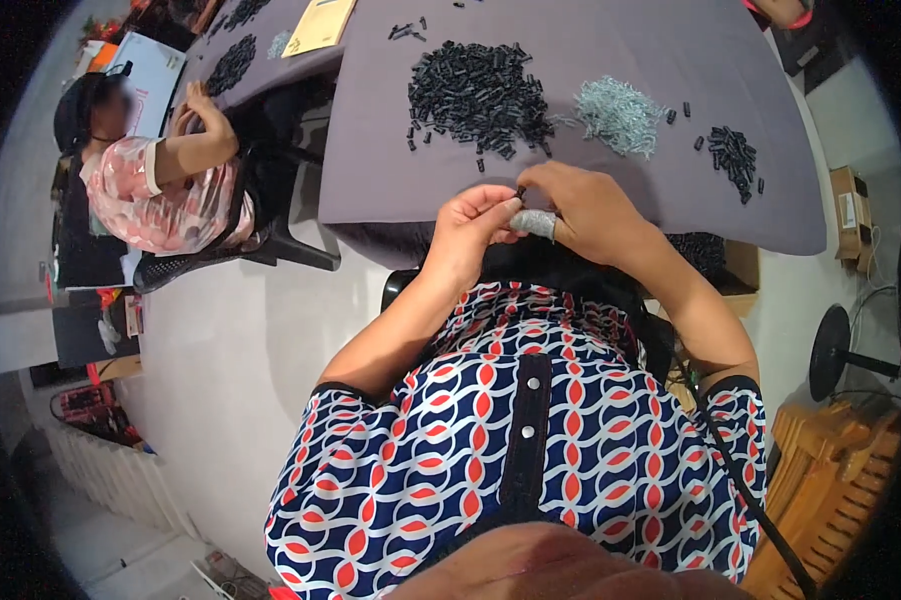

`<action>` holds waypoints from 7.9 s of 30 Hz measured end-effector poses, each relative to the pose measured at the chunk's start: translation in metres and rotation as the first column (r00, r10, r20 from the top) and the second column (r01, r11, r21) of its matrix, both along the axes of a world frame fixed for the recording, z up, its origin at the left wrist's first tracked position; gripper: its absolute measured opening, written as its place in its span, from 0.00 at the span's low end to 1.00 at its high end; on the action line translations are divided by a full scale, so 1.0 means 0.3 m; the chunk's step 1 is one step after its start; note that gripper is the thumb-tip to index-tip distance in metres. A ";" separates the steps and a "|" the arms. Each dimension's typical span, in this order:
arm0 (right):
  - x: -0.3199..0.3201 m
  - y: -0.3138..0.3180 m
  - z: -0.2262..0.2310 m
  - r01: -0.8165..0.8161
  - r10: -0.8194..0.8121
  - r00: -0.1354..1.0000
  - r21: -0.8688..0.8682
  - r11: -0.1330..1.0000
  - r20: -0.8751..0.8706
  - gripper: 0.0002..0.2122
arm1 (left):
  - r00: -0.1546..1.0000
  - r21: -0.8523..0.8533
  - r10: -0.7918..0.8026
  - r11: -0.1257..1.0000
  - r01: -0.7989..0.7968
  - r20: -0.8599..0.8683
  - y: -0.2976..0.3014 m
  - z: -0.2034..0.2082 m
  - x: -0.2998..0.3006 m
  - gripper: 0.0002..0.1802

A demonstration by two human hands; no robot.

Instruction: Sorting and assembling small black and silver parts on a workbench.

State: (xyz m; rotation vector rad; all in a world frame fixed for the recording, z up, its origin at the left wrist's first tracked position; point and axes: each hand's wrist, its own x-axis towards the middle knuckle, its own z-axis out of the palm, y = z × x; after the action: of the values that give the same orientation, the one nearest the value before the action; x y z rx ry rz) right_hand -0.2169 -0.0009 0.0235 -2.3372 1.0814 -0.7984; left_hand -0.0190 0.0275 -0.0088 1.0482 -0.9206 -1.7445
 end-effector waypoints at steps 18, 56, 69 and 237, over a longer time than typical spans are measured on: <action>0.025 0.075 -0.107 -0.064 0.004 0.965 -0.218 0.974 -0.263 0.12 | 0.976 0.086 -0.179 0.982 0.170 0.123 0.054 -0.027 -0.013 0.11; -0.222 -0.054 -0.149 0.220 -0.333 0.907 -0.386 0.896 -0.257 0.20 | 0.275 -0.612 0.578 0.540 0.578 0.769 -0.229 0.014 0.032 0.12; -0.246 0.008 -0.125 0.216 -0.284 0.937 -0.303 0.928 -0.205 0.17 | 0.443 -0.636 0.472 0.422 0.646 0.762 -0.151 -0.001 -0.045 0.12; 0.029 0.035 -0.070 -0.151 -0.164 0.840 0.513 0.845 0.517 0.08 | 0.893 0.331 0.086 0.941 0.073 -0.441 0.032 -0.035 -0.013 0.07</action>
State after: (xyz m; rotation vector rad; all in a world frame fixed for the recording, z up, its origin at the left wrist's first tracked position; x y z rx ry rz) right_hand -0.2083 0.0097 0.0024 -1.4966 0.9001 -0.9382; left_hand -0.0228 0.0371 -0.0193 0.7922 -0.3267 -2.0703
